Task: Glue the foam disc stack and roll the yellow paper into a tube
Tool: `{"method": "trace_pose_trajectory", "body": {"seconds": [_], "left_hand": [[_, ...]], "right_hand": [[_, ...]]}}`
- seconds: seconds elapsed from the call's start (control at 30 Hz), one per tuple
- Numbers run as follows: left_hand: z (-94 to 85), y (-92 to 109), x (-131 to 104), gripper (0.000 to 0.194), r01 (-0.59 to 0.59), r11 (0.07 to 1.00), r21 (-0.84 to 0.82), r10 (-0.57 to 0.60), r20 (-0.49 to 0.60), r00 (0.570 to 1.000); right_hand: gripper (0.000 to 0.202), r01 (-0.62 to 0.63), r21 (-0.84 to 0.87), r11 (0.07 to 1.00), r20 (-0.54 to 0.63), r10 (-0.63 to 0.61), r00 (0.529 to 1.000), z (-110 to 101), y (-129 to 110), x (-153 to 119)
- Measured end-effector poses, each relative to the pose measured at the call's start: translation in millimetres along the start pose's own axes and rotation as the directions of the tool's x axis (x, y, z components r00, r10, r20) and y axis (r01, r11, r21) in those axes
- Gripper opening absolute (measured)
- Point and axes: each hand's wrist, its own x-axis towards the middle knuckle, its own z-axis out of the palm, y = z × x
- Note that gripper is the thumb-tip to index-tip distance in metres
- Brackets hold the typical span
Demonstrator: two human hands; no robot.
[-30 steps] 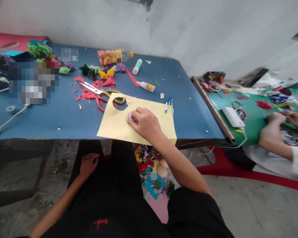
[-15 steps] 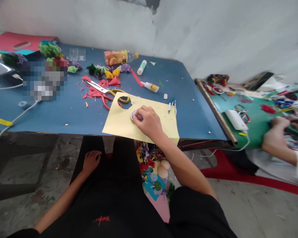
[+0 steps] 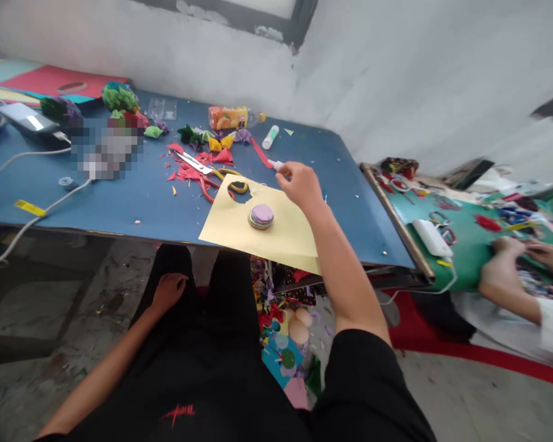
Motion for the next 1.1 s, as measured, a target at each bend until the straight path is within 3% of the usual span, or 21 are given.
{"method": "trace_pose_trajectory", "body": {"seconds": [0.13, 0.23, 0.43, 0.5, 0.57, 0.63, 0.7, 0.9, 1.1], "left_hand": [[-0.8, -2, -6, 0.028, 0.023, 1.000, 0.006, -0.023, -0.075, 0.997], [2.6, -3, -9, 0.027, 0.006, 1.000, 0.002, -0.005, -0.098, 0.995], [7.9, -2, -5, 0.028, 0.029, 1.000, 0.003, -0.029, -0.071, 0.997], [7.0, -2, -5, 0.027, 0.032, 0.999, 0.001, -0.032, -0.057, 0.998], [5.4, -2, -5, 0.027, 0.029, 1.000, -0.002, -0.029, -0.047, 0.998], [4.2, -2, -6, 0.027, 0.028, 1.000, -0.003, -0.028, -0.044, 0.999], [3.8, -3, -6, 0.028, 0.031, 1.000, 0.001, -0.031, -0.044, 0.999], [5.1, -6, -6, 0.028, 0.033, 0.999, 0.034, -0.032, -0.035, 0.999], [7.5, -8, -6, 0.029, 0.023, 0.998, 0.054, -0.021, -0.031, 0.999]], "right_hand": [[0.032, -0.085, -0.104, 0.991, 0.045, 0.091, 0.995, 13, 31, 48], [0.023, -0.116, -0.091, 0.989, 0.100, 0.125, 0.987, 16, 45, 57], [0.039, -0.164, 0.003, 0.986, 0.079, 0.163, 0.983, -6, 50, 31], [0.044, -0.165, 0.148, 0.975, 0.057, 0.158, 0.986, -18, 49, 18], [0.046, -0.139, 0.404, 0.904, 0.016, 0.146, 0.989, -27, 49, 4], [0.045, -0.085, 0.632, 0.771, -0.056, 0.154, 0.986, -27, 50, -9], [0.046, -0.037, 0.729, 0.683, -0.124, 0.185, 0.975, -19, 51, -19], [0.050, 0.151, 0.709, 0.689, -0.435, 0.258, 0.863, 21, 58, -31], [0.057, 0.185, 0.654, 0.734, -0.427, 0.156, 0.891, 24, 62, -38]]}}
